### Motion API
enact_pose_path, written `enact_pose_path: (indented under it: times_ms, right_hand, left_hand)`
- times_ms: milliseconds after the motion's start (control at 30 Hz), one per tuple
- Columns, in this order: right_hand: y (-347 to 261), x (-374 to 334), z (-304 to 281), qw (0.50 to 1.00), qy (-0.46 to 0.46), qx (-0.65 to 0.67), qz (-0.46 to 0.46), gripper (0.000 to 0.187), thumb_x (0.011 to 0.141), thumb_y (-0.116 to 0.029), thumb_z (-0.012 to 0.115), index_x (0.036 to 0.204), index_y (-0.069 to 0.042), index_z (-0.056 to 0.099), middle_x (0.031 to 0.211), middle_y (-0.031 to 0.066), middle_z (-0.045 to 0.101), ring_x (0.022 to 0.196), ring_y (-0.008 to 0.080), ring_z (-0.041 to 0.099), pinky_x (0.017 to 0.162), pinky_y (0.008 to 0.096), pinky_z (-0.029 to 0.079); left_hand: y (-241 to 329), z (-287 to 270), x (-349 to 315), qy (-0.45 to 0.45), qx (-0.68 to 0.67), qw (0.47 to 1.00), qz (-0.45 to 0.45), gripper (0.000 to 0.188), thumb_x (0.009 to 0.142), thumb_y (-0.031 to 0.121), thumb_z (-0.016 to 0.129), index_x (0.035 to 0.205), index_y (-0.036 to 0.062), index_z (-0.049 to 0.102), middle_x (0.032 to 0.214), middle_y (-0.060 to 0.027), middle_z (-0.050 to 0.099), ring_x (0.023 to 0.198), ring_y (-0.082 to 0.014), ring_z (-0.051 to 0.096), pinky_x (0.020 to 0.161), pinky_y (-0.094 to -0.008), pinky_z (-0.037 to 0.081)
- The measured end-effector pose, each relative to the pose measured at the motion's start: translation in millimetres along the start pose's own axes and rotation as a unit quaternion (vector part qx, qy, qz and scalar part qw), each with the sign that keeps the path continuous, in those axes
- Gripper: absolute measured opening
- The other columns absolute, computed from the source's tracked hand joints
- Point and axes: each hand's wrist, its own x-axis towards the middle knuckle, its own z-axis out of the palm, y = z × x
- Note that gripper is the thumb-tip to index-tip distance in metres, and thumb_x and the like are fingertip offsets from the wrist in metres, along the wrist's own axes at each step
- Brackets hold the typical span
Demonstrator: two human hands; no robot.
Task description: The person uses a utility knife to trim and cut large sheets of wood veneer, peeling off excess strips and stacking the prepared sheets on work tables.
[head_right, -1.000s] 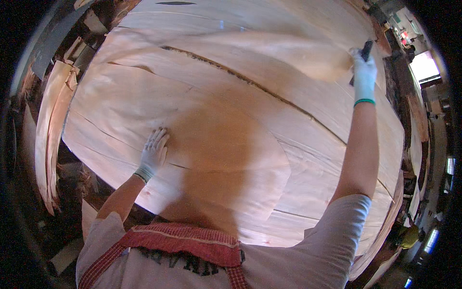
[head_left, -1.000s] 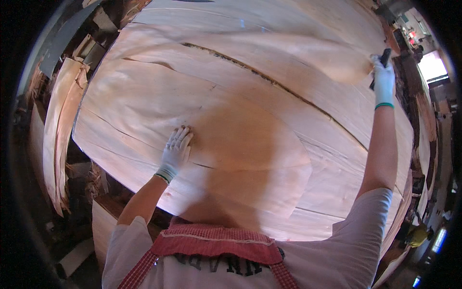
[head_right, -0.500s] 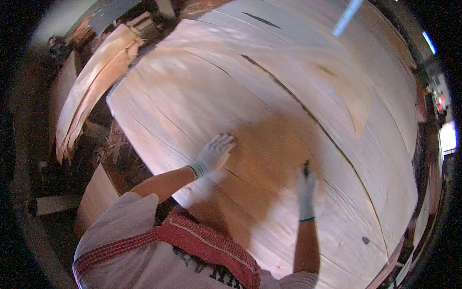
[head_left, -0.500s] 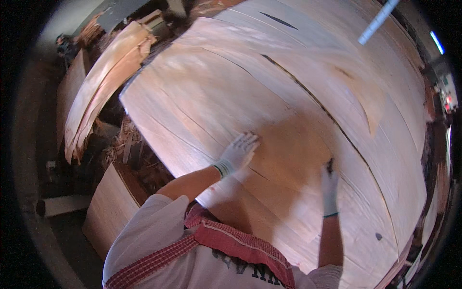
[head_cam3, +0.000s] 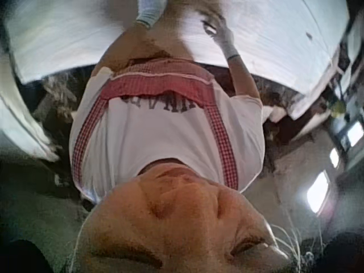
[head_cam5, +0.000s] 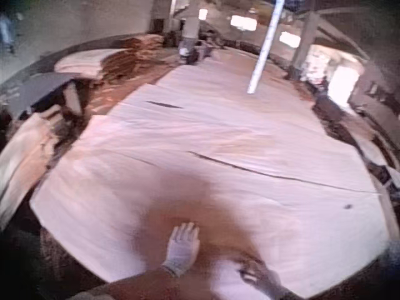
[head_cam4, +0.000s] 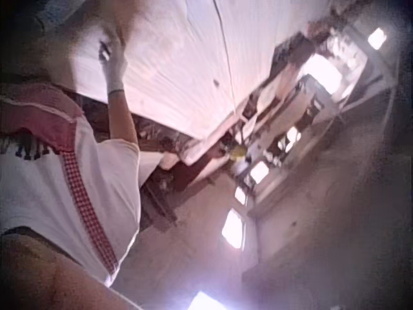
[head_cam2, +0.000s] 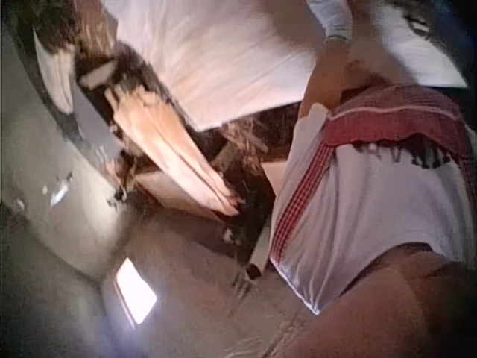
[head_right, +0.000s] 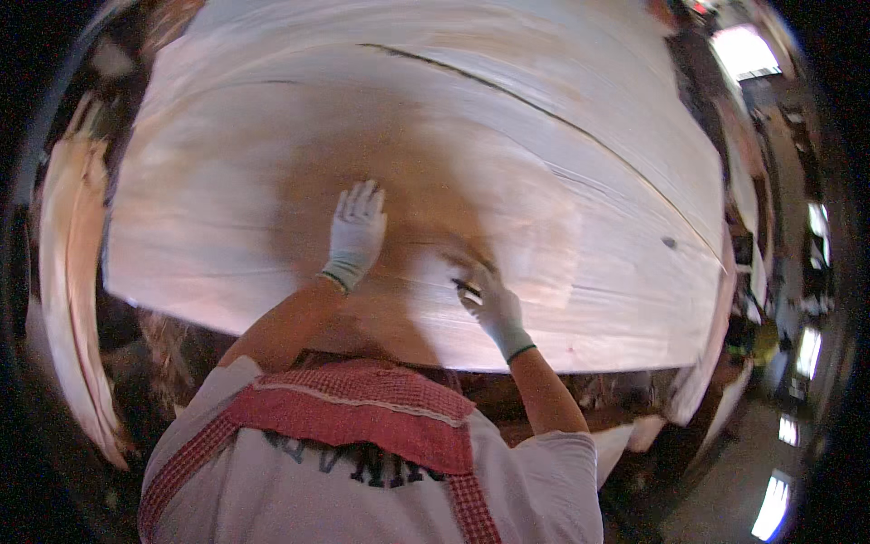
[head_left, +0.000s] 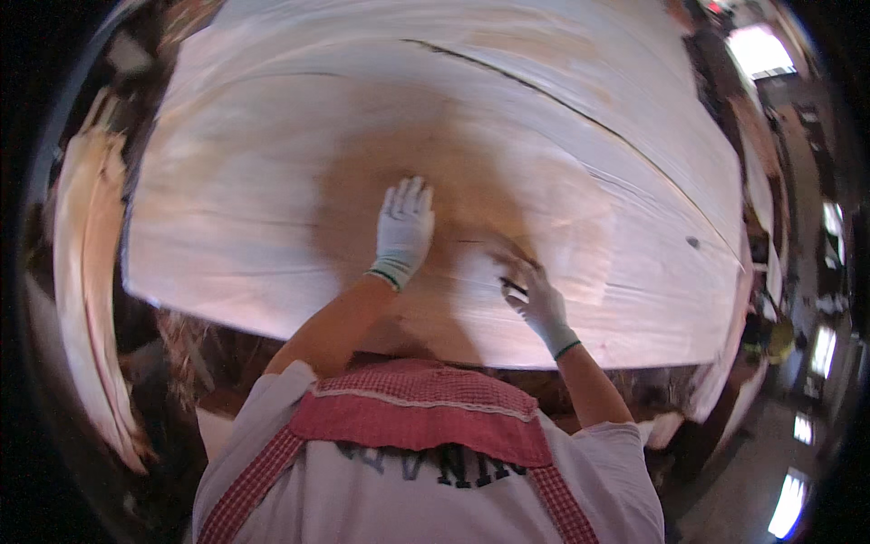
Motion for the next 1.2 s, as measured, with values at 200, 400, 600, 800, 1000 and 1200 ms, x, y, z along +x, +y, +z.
enact_pose_path:
  times_ms: [200, 400, 600, 800, 1000, 1200]
  right_hand:
    - [44, -1, 36, 0.975, 0.077, -0.182, -0.099, 0.036, 0.088, -0.01, 0.056, 0.122, -0.002, 0.046, 0.12, 0.0208, 0.054, 0.065, 0.021, 0.062, 0.049, 0.0316, 0.053]
    - [42, -21, 39, 0.982, 0.149, -0.112, -0.039, 0.026, 0.088, -0.015, 0.055, 0.113, -0.011, 0.054, 0.116, 0.0166, 0.053, 0.07, 0.0307, 0.064, 0.056, 0.0434, 0.053]
    - [142, -62, 62, 0.93, 0.242, 0.002, 0.276, 0.024, 0.092, -0.026, 0.053, 0.112, -0.013, 0.056, 0.111, 0.0174, 0.058, 0.088, 0.0394, 0.063, 0.073, 0.0493, 0.052]
    - [189, -99, -5, 0.863, 0.326, 0.162, 0.351, 0.042, 0.086, -0.037, 0.063, 0.106, -0.001, 0.057, 0.095, 0.0249, 0.065, 0.091, 0.0437, 0.063, 0.078, 0.05, 0.05]
    - [209, -70, 13, 0.845, 0.293, 0.316, 0.317, 0.044, 0.08, -0.045, 0.072, 0.081, -0.003, 0.058, 0.059, 0.0046, 0.054, 0.045, 0.018, 0.051, 0.043, 0.0336, 0.041]
    - [192, -96, -18, 0.711, 0.149, 0.643, 0.243, 0.021, 0.089, -0.034, 0.064, 0.084, -0.015, 0.057, 0.054, -0.0059, 0.041, 0.04, 0.0066, 0.036, 0.037, 0.0224, 0.027]
  left_hand:
    - [9, -25, 19, -0.12, 0.04, 0.991, 0.053, 0.047, 0.088, 0.023, 0.057, 0.131, 0.0046, 0.048, 0.14, -0.0148, 0.045, 0.131, -0.0317, 0.041, 0.108, -0.0456, 0.033]
    - [23, -40, 26, -0.201, 0.041, 0.975, 0.087, 0.051, 0.086, 0.026, 0.061, 0.13, 0.0027, 0.046, 0.137, -0.0194, 0.044, 0.128, -0.0354, 0.042, 0.106, -0.0453, 0.035]
    - [14, -16, 31, -0.19, 0.071, 0.974, 0.1, 0.05, 0.089, 0.026, 0.058, 0.13, 0.0, 0.044, 0.138, -0.022, 0.042, 0.129, -0.0387, 0.04, 0.106, -0.0462, 0.036]
    - [11, 4, -15, 0.027, 0.089, 0.994, 0.052, 0.054, 0.093, 0.035, 0.052, 0.134, 0.0013, 0.044, 0.145, -0.0193, 0.038, 0.136, -0.038, 0.032, 0.113, -0.0478, 0.024]
    - [18, 8, -15, 0.068, 0.061, 0.994, 0.058, 0.053, 0.093, 0.035, 0.051, 0.134, 0.0024, 0.045, 0.144, -0.0183, 0.04, 0.135, -0.0354, 0.034, 0.114, -0.0485, 0.022]
    - [25, 8, -19, 0.053, 0.048, 0.997, 0.025, 0.05, 0.088, 0.034, 0.056, 0.125, 0.0006, 0.051, 0.14, -0.0204, 0.042, 0.131, -0.0401, 0.035, 0.111, -0.0493, 0.026]
